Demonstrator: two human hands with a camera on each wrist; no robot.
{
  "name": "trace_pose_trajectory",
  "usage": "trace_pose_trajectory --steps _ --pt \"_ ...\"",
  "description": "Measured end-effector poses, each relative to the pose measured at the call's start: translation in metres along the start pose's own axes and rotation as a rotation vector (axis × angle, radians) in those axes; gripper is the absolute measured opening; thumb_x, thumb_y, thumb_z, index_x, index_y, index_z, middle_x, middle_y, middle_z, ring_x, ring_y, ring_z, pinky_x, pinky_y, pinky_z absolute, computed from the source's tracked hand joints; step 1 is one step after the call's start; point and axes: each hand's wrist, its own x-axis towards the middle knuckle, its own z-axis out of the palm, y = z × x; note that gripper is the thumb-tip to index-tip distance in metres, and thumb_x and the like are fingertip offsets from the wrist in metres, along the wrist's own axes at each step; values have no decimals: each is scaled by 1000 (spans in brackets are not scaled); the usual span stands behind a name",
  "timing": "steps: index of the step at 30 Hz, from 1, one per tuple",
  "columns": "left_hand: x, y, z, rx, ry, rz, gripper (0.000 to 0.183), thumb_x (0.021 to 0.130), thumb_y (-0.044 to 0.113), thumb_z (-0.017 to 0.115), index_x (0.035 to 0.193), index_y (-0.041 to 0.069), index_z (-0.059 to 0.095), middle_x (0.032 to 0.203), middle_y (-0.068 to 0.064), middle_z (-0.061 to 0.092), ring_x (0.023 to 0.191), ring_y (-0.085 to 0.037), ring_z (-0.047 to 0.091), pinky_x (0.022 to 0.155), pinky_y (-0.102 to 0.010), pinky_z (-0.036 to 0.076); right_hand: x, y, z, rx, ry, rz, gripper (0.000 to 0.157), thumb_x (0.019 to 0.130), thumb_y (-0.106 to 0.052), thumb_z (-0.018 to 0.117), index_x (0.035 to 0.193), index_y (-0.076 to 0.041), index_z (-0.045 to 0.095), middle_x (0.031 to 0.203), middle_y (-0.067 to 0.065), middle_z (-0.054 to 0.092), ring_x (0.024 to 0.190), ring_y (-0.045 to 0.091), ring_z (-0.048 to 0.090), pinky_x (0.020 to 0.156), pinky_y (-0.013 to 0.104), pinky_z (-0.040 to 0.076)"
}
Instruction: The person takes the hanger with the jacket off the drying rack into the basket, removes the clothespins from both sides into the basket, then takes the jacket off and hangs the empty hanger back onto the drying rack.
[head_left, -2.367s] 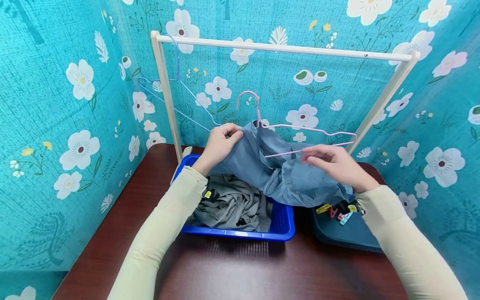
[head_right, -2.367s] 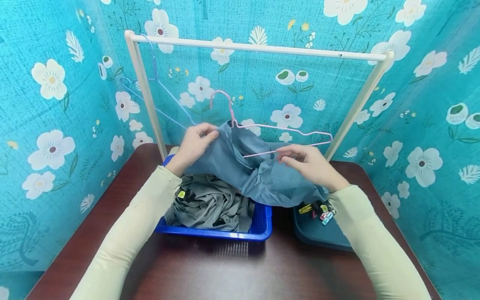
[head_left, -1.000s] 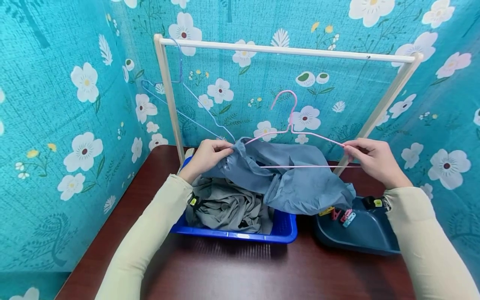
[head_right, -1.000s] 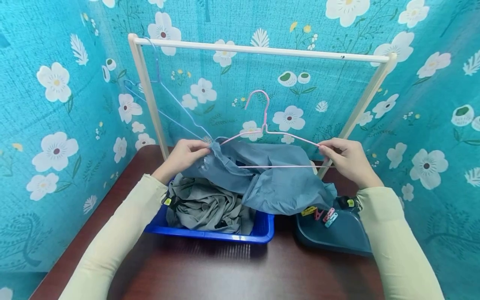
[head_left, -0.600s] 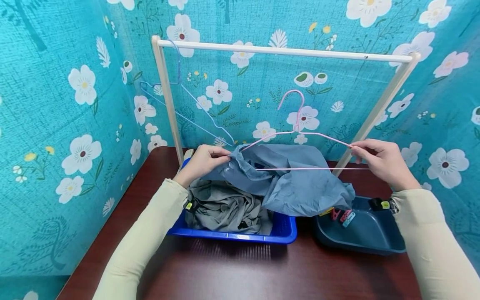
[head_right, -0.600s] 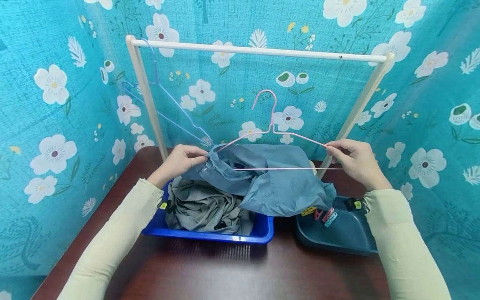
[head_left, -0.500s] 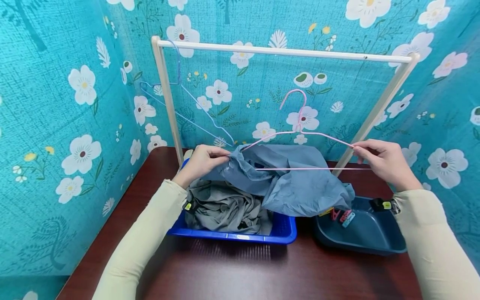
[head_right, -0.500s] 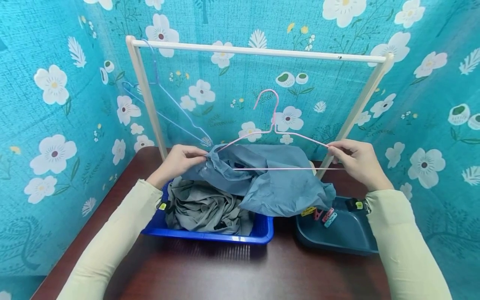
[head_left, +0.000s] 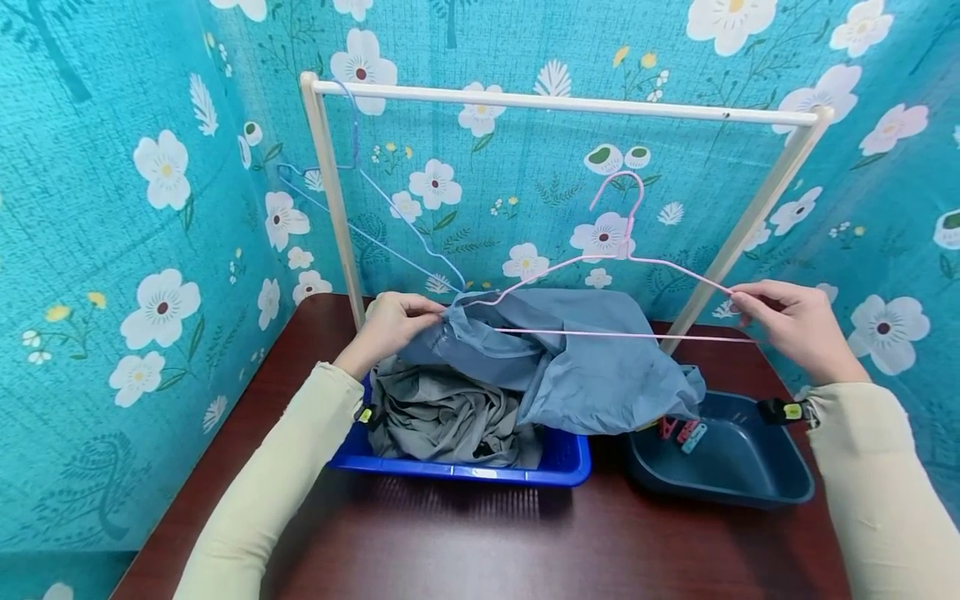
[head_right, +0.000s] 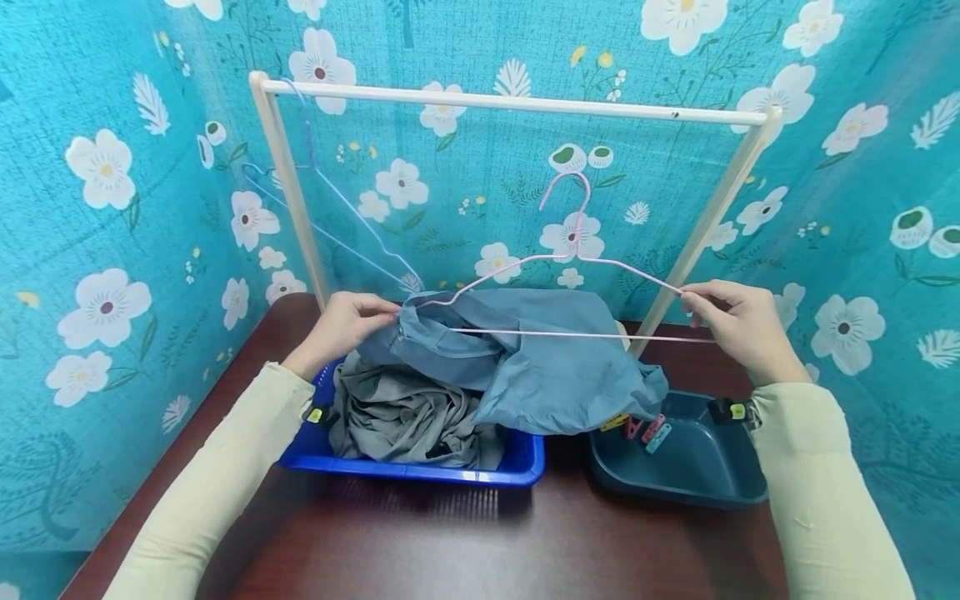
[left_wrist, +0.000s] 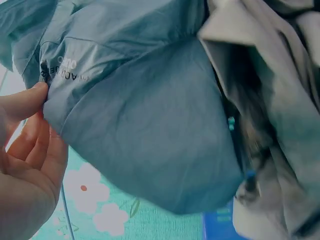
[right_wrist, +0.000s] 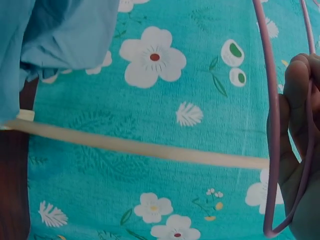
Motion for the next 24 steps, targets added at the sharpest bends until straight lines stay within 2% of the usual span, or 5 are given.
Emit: trace_pose_trajectory --steps 8,12,15,18,24 --pt "-7 -13 -10 107 -144 -9 14 89 9 67 99 10 75 97 -4 71 82 -14 65 66 -31 50 -3 6 -17 62 97 32 26 94 -21 61 112 -4 67 79 -13 63 70 3 55 48 21 37" --pt "-8 -21 -10 191 -305 76 17 88 6 66 72 10 67 66 3 58 58 -10 50 57 -27 40 -1 6 -18 79 127 43 26 93 -21 61 112 -5 67 79 -15 63 70 3 55 45 23 34" --pt "-7 -24 -2 233 -448 132 38 88 6 66 58 14 44 55 5 34 49 -10 31 54 -26 31 2 5 -16 89 155 35 26 93 -21 61 112 -4 68 78 -13 63 68 4 54 45 22 35" --pt "-6 -23 12 246 -584 135 47 88 2 65 57 17 33 55 7 26 49 -8 26 54 -24 29 6 1 -13 104 199 31 27 93 -22 62 112 -4 68 76 -9 63 66 4 54 46 20 36" --pt "-6 -13 41 275 -793 33 50 75 -23 48 60 17 22 57 5 18 51 -10 18 53 -24 24 12 -8 -4 94 243 62 28 93 -27 61 110 -6 69 70 -10 61 63 5 53 44 21 34"
